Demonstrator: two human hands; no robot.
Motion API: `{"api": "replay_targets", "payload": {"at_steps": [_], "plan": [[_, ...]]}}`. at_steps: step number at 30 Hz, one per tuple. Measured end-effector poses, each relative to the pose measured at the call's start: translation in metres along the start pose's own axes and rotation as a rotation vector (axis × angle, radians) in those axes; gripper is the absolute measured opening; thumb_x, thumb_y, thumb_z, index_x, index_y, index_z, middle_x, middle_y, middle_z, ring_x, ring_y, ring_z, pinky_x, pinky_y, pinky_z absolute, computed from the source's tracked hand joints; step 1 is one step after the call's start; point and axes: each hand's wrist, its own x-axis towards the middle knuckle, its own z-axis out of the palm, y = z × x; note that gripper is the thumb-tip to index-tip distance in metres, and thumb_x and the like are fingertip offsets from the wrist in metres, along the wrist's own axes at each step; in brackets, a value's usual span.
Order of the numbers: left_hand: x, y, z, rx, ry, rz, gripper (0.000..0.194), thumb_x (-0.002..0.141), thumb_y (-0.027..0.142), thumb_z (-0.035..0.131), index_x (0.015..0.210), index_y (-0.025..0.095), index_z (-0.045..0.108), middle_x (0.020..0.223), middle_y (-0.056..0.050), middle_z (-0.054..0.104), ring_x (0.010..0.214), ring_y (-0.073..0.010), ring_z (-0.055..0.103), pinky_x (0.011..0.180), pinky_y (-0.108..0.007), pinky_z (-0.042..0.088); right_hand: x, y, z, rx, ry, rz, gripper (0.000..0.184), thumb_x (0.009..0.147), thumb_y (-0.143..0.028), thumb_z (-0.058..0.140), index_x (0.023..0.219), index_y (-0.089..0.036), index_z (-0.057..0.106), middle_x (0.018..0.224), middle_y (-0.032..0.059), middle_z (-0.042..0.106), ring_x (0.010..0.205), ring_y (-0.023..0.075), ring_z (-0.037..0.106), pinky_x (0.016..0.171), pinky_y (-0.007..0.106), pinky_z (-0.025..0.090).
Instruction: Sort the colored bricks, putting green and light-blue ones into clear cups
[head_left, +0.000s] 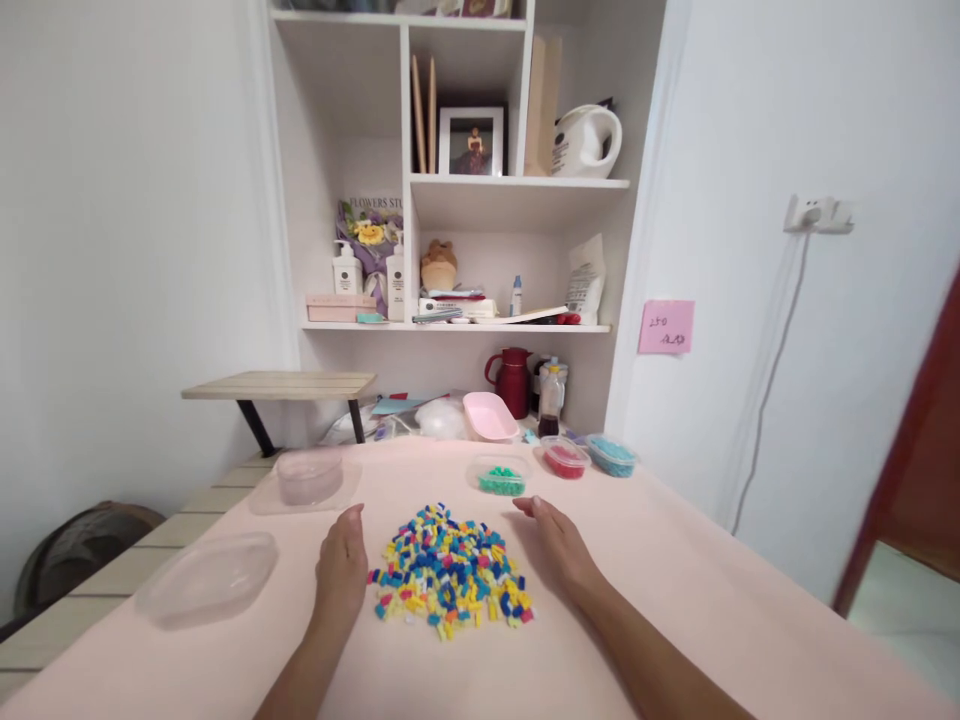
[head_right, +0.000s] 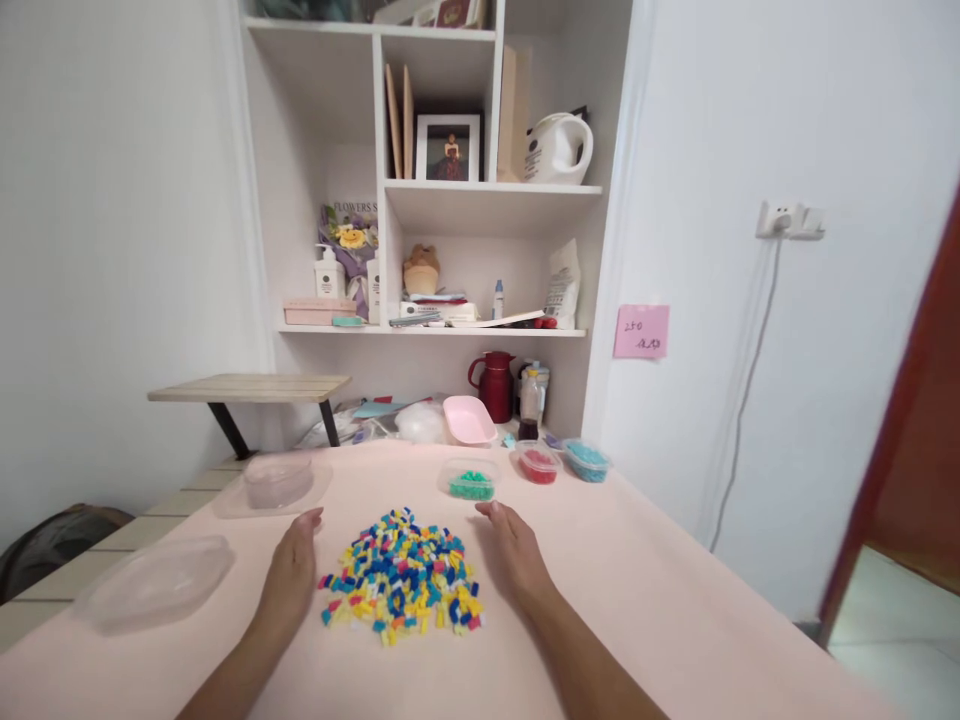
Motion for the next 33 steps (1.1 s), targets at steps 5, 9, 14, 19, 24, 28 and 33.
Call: {"api": "replay_targets", "payload": {"at_steps": [5,9,14,19,24,28,33], "plan": [[-0.002,0.005,-0.002,0.003,-0.035,-0.042,0.056,0.094,0.044,0.022,0.118,0.017,0.065,0.126,-0.014,0.067,0.122,-0.0262,0.059,0.109,-0.045,0.041,0.002,0.006,0.008,-0.062,0.001,0.077,0.065,0.087,-0.069,0.04,0.108,-0.017,0.073,0.123,0.0128,0.069,0.122,0.032,0.057,0.11,0.045,0.035],[-0.005,0.009,-0.004,0.018,-0.067,-0.062,0.051,0.094,0.043,0.026,0.116,0.022,0.067,0.126,-0.01,0.068,0.123,-0.0252,0.058,0.109,-0.045,0.04,0.004,0.017,0.011,-0.097,-0.063,0.102,0.063,0.088,-0.067,0.04,0.108,-0.018,0.074,0.124,0.0112,0.069,0.123,0.0312,0.057,0.111,0.043,0.034],[-0.006,0.012,-0.006,0.021,-0.085,-0.076,0.051,0.094,0.042,0.025,0.117,0.024,0.067,0.125,-0.008,0.069,0.123,-0.0253,0.059,0.109,-0.046,0.04,0.006,0.023,0.009,-0.123,-0.12,0.094,0.064,0.089,-0.068,0.037,0.106,-0.019,0.075,0.119,0.0099,0.072,0.121,0.031,0.059,0.111,0.042,0.034],[-0.006,0.014,-0.007,0.002,-0.092,-0.086,0.054,0.094,0.043,0.022,0.117,0.023,0.067,0.126,-0.009,0.068,0.122,-0.0242,0.06,0.109,-0.044,0.04,0.007,0.021,0.01,-0.117,-0.115,0.094,0.066,0.089,-0.069,0.036,0.104,-0.019,0.076,0.112,0.0095,0.074,0.115,0.0303,0.063,0.109,0.04,0.037],[-0.004,0.012,-0.009,-0.013,-0.098,-0.091,0.055,0.093,0.044,0.022,0.119,0.021,0.066,0.129,-0.01,0.066,0.127,-0.0243,0.056,0.113,-0.043,0.036,0.007,0.017,0.014,-0.123,-0.092,0.102,0.069,0.089,-0.071,0.033,0.101,-0.017,0.076,0.109,0.0101,0.075,0.111,0.0291,0.064,0.105,0.038,0.04],[0.002,0.01,-0.008,-0.028,-0.115,-0.102,0.057,0.09,0.044,0.023,0.117,0.019,0.066,0.132,-0.012,0.065,0.13,-0.0269,0.053,0.116,-0.045,0.032,0.005,0.011,0.017,-0.135,-0.066,0.074,0.071,0.09,-0.071,0.03,0.097,-0.017,0.076,0.106,0.0104,0.075,0.106,0.0273,0.066,0.099,0.037,0.044],[0.015,0.001,-0.004,-0.062,-0.11,-0.095,0.052,0.083,0.051,0.033,0.11,0.026,0.07,0.126,-0.006,0.069,0.128,-0.0285,0.056,0.115,-0.047,0.033,0.005,0.001,0.019,-0.256,-0.089,-0.005,0.073,0.094,-0.07,0.023,0.092,-0.02,0.076,0.097,0.0086,0.076,0.096,0.0256,0.067,0.092,0.036,0.046]]}}
